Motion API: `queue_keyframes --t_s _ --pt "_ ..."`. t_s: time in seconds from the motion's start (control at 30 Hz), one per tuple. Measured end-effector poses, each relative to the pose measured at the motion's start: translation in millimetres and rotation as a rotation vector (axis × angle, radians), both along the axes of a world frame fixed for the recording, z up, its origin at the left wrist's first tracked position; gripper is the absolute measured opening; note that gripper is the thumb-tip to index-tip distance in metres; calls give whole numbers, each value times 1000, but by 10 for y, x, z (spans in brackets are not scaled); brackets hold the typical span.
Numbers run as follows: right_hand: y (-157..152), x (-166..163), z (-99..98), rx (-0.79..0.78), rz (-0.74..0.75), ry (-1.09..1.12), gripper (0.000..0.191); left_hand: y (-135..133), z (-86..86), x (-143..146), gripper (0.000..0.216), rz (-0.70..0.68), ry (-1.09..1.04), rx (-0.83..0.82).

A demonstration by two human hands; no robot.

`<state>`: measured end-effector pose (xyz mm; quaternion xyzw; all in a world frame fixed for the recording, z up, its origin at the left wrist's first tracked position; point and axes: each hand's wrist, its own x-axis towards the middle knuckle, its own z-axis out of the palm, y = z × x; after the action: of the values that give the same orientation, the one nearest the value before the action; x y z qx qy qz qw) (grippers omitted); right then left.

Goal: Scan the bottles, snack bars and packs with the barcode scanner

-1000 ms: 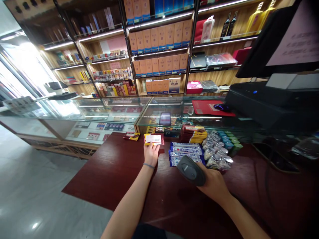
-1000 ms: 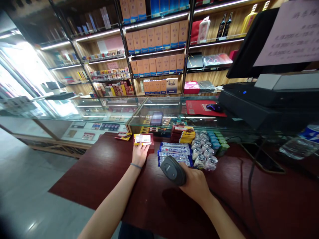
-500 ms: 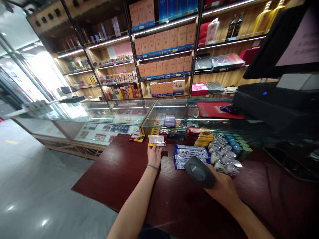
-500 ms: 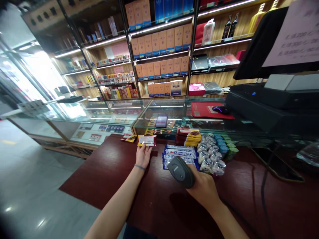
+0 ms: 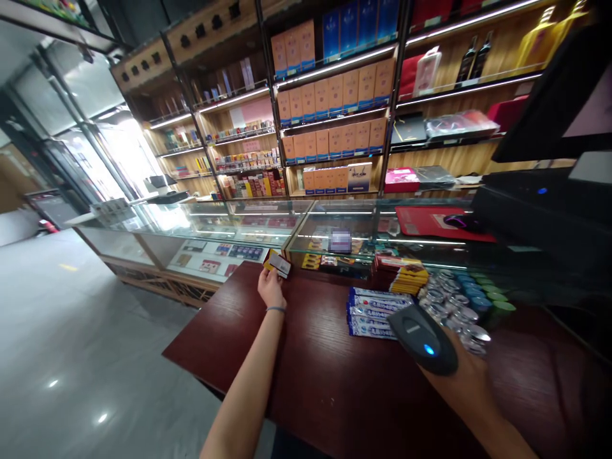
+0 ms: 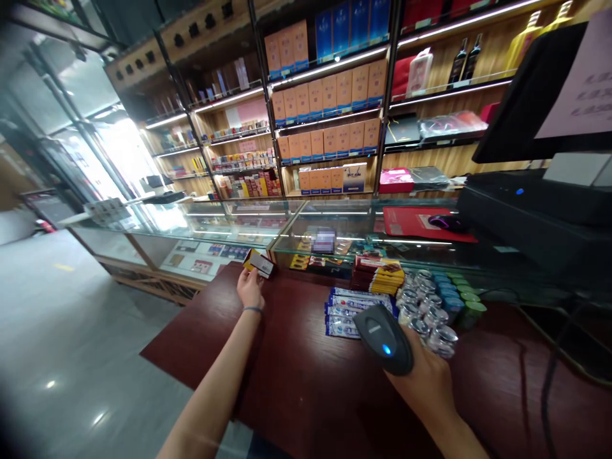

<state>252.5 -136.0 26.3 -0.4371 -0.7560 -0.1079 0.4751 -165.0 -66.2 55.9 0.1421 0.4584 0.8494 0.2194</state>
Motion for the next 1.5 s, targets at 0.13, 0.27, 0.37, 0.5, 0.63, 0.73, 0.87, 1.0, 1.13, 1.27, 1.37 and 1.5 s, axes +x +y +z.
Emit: queue_keyframes --t_s 0.13,0.27,0.37,0.5,0.63,0.73,0.87,1.0,1.13,1.27,1.37,1.5 --pt "8 70 -2 -24 -71 58 42 -132 0 -470 18 63 420 -139" --pt "-50 37 92 -36 -102 201 42 -275 19 -792 22 -88 737 -283" --pt "-110 -26 184 -67 -129 261 41 -307 44 -869 28 -212 839 -272" --pt "-115 -31 198 -62 -144 221 39 -239 32 -851 29 -293 816 -278" --pt "-62 31 129 -6 -119 166 41 -122 -22 -845 25 -381 842 -313" --pt "-63 37 135 -24 -145 163 43 -45 -54 -853 18 -364 970 -256" --pt "-105 4 190 -53 -156 164 45 35 -90 -864 14 -326 1079 -191" --pt "-123 6 161 -92 -186 181 44 110 -187 -935 18 -294 1336 -147" --pt "-94 44 92 -113 -174 211 43 176 -321 -1042 31 -332 1551 -324" --pt "-21 103 69 -19 -140 148 37 214 -380 -1092 38 -393 1604 -548" --pt "24 142 65 79 -146 81 37 212 -370 -1096 39 -392 1589 -559" --pt "57 173 47 19 -164 135 43 169 -338 -1054 43 -333 1529 -485"
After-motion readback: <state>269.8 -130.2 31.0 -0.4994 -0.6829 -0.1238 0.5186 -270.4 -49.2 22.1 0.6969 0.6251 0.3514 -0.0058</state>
